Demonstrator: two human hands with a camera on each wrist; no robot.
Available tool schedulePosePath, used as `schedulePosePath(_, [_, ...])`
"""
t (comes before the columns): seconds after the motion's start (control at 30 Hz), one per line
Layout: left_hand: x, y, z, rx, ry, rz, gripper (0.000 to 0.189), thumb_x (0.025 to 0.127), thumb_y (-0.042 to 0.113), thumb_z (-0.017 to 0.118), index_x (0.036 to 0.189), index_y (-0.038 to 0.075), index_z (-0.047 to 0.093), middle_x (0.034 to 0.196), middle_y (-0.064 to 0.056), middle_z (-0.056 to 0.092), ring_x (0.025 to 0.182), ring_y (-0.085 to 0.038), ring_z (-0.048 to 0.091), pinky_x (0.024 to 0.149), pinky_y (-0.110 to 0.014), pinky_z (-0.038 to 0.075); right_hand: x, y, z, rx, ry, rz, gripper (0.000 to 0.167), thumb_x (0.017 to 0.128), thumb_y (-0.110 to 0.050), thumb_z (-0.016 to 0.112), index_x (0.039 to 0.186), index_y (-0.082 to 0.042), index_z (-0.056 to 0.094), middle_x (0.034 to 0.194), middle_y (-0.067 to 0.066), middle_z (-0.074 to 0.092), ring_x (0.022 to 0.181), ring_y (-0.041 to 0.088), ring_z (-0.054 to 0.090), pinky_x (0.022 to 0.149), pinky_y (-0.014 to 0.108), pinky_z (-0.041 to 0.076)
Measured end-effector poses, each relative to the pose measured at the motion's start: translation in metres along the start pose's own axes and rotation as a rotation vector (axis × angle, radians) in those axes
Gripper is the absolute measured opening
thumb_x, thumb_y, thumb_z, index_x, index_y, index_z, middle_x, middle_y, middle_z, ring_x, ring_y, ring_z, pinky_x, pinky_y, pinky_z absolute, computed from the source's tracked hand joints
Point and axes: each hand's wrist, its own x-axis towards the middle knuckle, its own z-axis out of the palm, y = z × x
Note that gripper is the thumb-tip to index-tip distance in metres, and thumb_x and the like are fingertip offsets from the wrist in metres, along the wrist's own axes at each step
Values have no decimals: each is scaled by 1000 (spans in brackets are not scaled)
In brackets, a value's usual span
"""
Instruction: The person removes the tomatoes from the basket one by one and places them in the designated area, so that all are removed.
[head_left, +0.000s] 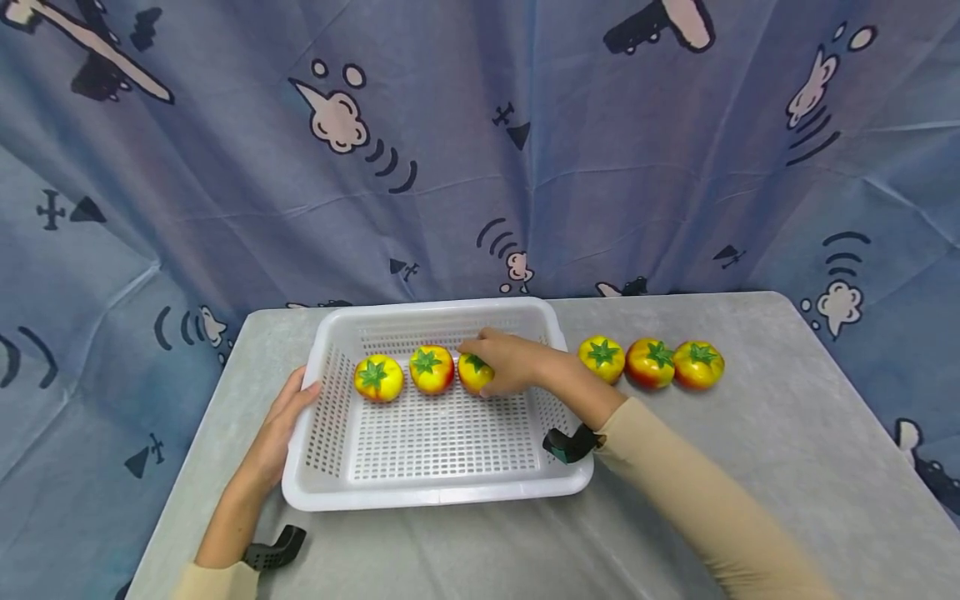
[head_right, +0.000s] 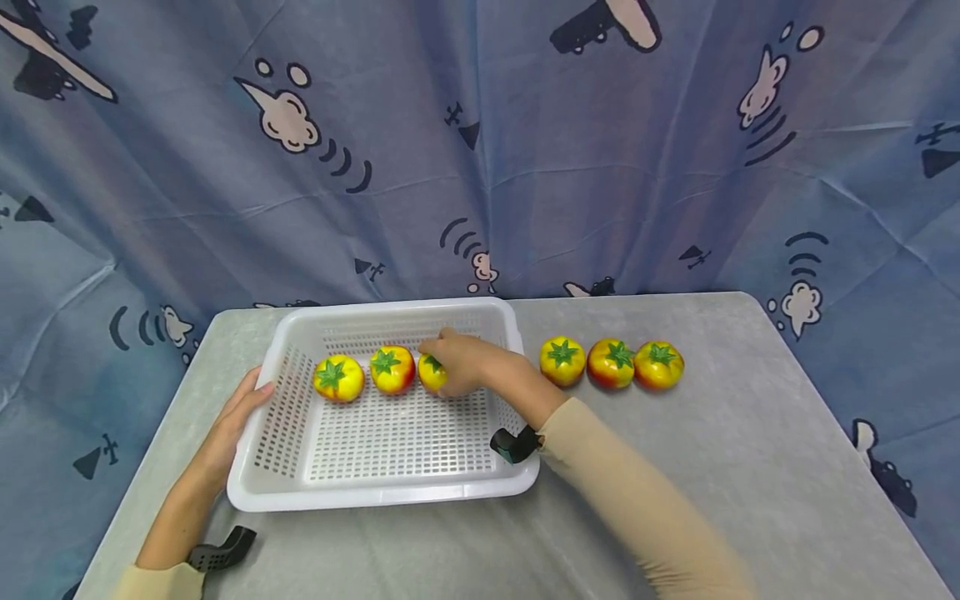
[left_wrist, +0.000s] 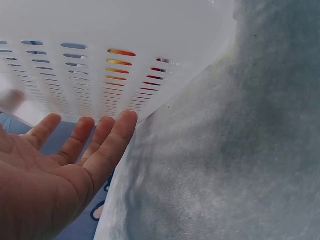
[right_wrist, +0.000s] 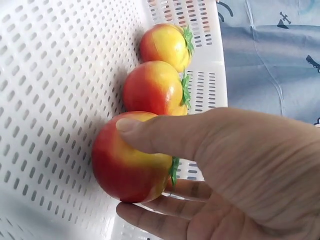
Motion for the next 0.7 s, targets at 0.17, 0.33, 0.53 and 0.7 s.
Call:
schedulePosePath(0.17, [0,2,2,2,5,-13,61,115,43,32,167,18,13,159,-28,36,116,-19,65,87,-38,62,-1,-1,1,-2,19,-13,70,94,-13,80,157,-12,50,159,16,50,140,33,55,122,51,44])
schedulePosePath(0.33, [-1,2,2,9,8,-12,60,115,42,32,167,17,14,158,-29,37,115,-18,66,87,-37,62,-1,-2,1,-2,33,-16,69,93,-12,81,156,-12,52,160,13,51,142,32,54,123,51,43])
schedulePosePath(0.53, [-1,1,2,10,5,-7,60,115,42,31,167,17,14,158,-29,37,115,-16,66,86,-36,62,-3,-5,-1,-11,40,-22,72,94,-16,81,158,-14,49,160,12,51,141,31,55,122,50,44])
schedulePosePath(0.7, [-1,2,1,12,1,-9,60,115,43,31,167,18,13,158,-28,37,115,-17,66,87,-37,62,-10,-7,-4,-7,61,-46,70,94,-18,81,157,-13,50,158,14,52,137,31,58,120,50,47])
